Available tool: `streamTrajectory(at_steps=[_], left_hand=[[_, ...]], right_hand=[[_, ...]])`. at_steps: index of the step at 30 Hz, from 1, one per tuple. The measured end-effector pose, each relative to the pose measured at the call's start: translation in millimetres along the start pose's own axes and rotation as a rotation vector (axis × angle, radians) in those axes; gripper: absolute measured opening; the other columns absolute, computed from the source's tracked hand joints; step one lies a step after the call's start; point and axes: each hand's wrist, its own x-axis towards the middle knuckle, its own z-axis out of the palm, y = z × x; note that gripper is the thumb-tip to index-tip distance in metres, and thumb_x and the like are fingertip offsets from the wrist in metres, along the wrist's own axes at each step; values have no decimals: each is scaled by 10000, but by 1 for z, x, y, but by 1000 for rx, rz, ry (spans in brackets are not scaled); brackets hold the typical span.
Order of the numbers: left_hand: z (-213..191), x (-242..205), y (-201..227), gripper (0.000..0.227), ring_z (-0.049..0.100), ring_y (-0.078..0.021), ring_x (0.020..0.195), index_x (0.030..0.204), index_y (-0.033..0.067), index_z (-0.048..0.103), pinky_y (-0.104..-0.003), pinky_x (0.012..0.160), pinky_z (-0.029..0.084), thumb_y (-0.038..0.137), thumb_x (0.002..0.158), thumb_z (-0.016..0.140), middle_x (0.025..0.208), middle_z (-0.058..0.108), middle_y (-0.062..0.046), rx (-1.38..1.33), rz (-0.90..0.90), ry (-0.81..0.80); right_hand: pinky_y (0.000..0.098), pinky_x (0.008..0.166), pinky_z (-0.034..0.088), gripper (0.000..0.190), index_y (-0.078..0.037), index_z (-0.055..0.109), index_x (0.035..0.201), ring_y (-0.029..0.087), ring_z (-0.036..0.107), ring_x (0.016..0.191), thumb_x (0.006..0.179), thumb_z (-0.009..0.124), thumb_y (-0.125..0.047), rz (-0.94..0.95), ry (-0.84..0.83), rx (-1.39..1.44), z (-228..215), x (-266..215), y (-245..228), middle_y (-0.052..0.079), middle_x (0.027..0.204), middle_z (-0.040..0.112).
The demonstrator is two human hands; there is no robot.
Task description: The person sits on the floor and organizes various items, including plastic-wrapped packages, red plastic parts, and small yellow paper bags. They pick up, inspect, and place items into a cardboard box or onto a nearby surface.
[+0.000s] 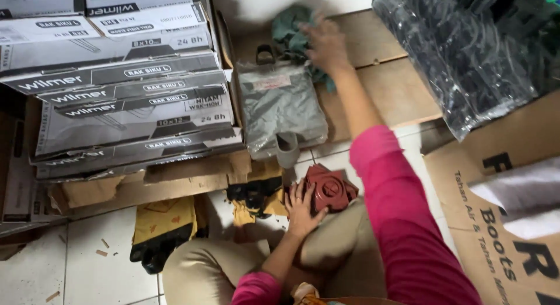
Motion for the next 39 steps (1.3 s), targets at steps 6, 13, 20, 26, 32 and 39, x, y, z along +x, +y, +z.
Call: streamTrajectory(at_steps=[6,13,20,26,32,39], left_hand=[[-6,8,8,742,142,-337,1369,1372,203,388,-585,1046,79,584,755,543,1503,190,-93,-37,-59,-31],[-3,13,6,740,130,-353,1373,1378,217,381,-596,1040,76,596,762,534,1505,185,-92,-54,-63,-53],[-7,7,8,764,150,-362,1373,1382,231,378,-609,1044,79,588,738,581,1499,215,-100,-48,-40,-31],[-4,-2,1,819,132,-375,1357,1397,234,344,-658,1016,96,562,705,635,1481,186,-128,-6,-25,-60],[-5,-9,-2,816,117,-359,1372,1413,262,316,-669,1021,88,581,721,608,1487,186,-118,15,-27,-55],[-13,-6,0,801,114,-372,1382,1407,273,326,-680,1027,97,590,725,602,1494,178,-123,-11,-24,-42]], right_hand=[[537,764,421,464,-277,622,1165,277,413,1176,718,541,-184,-128,-100,198,155,5,46,-8,1327,502],[521,834,400,289,-300,595,1092,374,433,1005,805,563,-310,802,-144,165,112,-22,140,7,1229,383],[372,589,547,143,-112,732,829,341,408,1058,735,626,-134,441,-236,-259,42,-111,138,28,1000,585],[494,755,529,253,-63,716,1033,420,430,1146,795,630,-60,519,-383,-311,-53,-232,117,120,1154,612],[417,549,561,226,-87,745,846,300,683,843,802,567,-220,620,-683,-363,-66,-403,136,107,833,715],[415,621,537,221,-98,714,840,328,652,788,768,509,-136,472,-524,-318,-39,-476,152,94,784,629]])
